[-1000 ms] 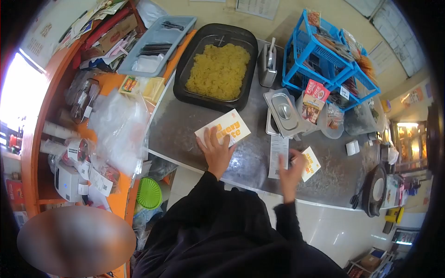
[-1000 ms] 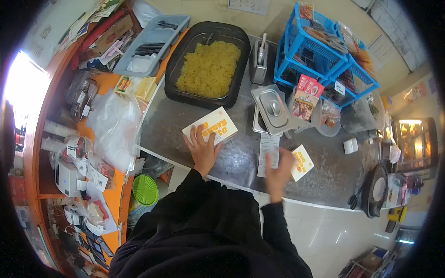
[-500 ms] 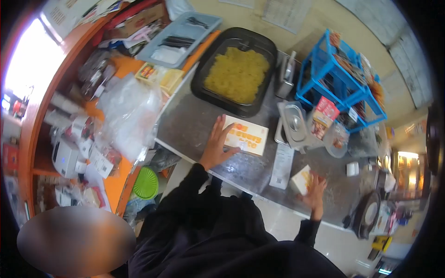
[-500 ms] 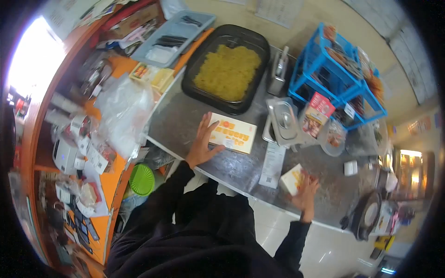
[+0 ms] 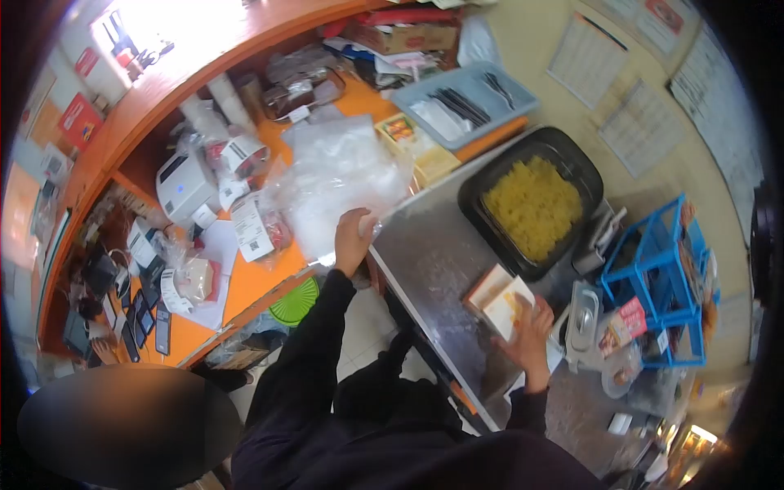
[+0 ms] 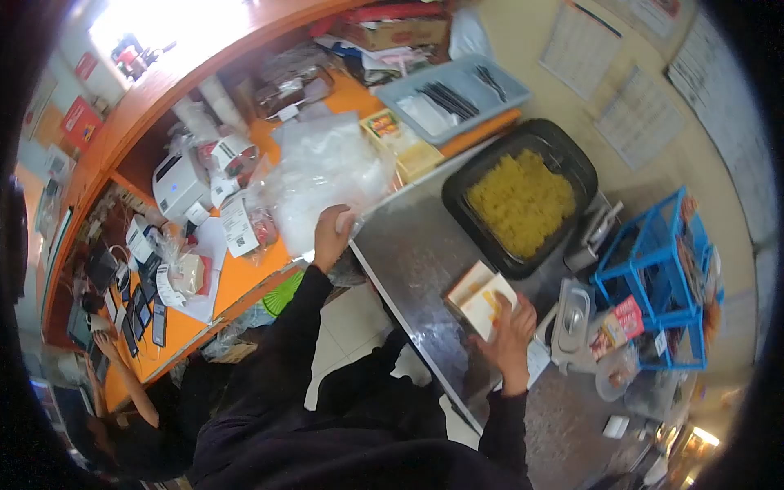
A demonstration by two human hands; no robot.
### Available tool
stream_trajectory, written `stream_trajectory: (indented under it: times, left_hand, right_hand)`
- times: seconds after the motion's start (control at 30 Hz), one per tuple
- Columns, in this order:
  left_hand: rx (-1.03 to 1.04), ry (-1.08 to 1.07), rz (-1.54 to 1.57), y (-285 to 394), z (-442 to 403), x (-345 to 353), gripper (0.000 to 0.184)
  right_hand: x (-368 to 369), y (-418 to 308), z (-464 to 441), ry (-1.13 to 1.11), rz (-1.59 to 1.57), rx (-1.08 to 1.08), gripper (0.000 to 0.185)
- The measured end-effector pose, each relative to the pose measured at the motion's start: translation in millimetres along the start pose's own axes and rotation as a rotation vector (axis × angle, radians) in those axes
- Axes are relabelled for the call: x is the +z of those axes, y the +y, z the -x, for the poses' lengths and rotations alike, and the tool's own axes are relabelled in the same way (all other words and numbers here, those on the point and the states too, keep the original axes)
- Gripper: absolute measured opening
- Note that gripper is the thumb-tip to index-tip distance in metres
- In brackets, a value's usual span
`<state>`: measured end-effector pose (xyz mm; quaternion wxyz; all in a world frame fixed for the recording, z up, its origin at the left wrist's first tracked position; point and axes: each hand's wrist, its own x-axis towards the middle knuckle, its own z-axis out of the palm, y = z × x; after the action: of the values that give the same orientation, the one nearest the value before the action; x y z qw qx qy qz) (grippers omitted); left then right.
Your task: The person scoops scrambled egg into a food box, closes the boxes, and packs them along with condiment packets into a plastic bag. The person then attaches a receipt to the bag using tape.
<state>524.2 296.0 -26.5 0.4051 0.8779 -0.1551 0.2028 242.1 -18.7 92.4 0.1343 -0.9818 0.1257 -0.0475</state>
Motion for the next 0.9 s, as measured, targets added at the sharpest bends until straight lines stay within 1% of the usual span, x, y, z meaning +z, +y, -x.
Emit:
stream_trajectory:
  times: [0.03,0.07,0.13,0.17,0.23,0.3,0.33,0.37,0.43,0.53,0.57,0.6,0.63,0.7,0.73,0.8,0.83,0.87,0.9]
  left_hand:
    - [0.076,-0.023,-0.099,-15.4,-9.3,1.3,0.038]
    - [0.097,-0.035,-0.295,-24.6,-10.3,7.9,0.042]
    - [0.106,-0.129,-0.359,-43.6,-6.4,15.2,0.043]
    - [0.108,-0.177,-0.389,-48.0,-3.6,15.9,0.044]
    - [0.088,-0.232,-0.406,-41.6,-3.2,6.8,0.041]
    - [0.068,-0.294,-0.414,-33.5,-5.7,-7.2,0.039]
    - [0.055,-0.298,-0.352,-36.9,-12.2,-12.4,0.035]
    - [0.057,-0.168,-0.310,-41.5,-21.3,-17.7,0.033]
    - [0.075,0.087,-0.224,-54.0,-47.8,-27.0,0.030]
    - [-0.044,-0.051,-0.321,-83.7,-91.2,-46.2,0.015]
    - [-0.088,-0.099,-0.354,-92.5,-99.8,-51.4,0.010]
    - [-0.152,-0.006,-0.343,-89.5,-106.7,-54.9,0.004]
    - [-0.143,0.057,-0.218,-87.5,-114.0,-57.7,0.005]
    - [-0.123,0.175,0.026,-83.1,-125.3,-64.8,0.006]
    - [-0.140,0.118,0.083,-77.1,-126.8,-69.6,0.006]
    - [-0.172,0.010,0.199,-63.1,-132.0,-76.5,0.005]
    - [-0.139,0.033,0.155,-55.0,-134.5,-78.5,0.006]
    - [-0.108,0.050,0.114,-45.6,-134.2,-78.9,0.009]
    - [-0.079,0.067,0.076,-41.6,-131.3,-75.3,0.011]
  right_hand:
    - [-10.6,-10.3,-0.8,-0.046,0.101,0.023,0.099]
    - [-16.0,-23.4,-10.7,0.019,0.048,-0.021,0.097]
    - [-24.9,-60.2,-33.9,0.150,-0.063,-0.102,0.093]
    - [-35.6,-89.5,-52.6,0.153,-0.282,-0.143,0.076]
    - [-21.2,-130.2,-95.4,0.167,-0.499,-0.272,0.052]
    - [15.7,-163.1,-147.1,0.141,-0.623,-0.460,0.028]
    - [37.9,-183.4,-173.1,0.083,-0.729,-0.506,0.024]
    - [62.7,-203.3,-198.0,0.024,-0.836,-0.549,0.021]
    - [115.9,-232.7,-243.8,-0.198,-0.828,-0.518,0.027]
    - [179.3,-262.7,-287.7,-0.160,-0.550,-0.687,0.035]
    - [193.5,-269.8,-297.1,-0.051,-0.547,-0.745,0.035]
    - [204.5,-276.7,-306.4,0.059,-0.543,-0.803,0.035]
    - [213.3,-283.6,-316.8,0.170,-0.538,-0.862,0.034]
    - [225.0,-286.2,-345.2,0.187,-0.305,-0.924,0.028]
    - [225.0,-286.5,-352.3,0.191,-0.191,-0.950,0.024]
    - [215.2,-285.2,-357.3,-0.051,-0.031,-0.851,0.022]
    - [211.2,-282.2,-359.3,-0.171,0.052,-0.797,0.022]
    - [225.8,-273.1,-365.0,-0.100,0.036,-0.867,0.025]
    - [230.2,-267.2,-362.1,-0.086,0.063,-0.930,0.024]
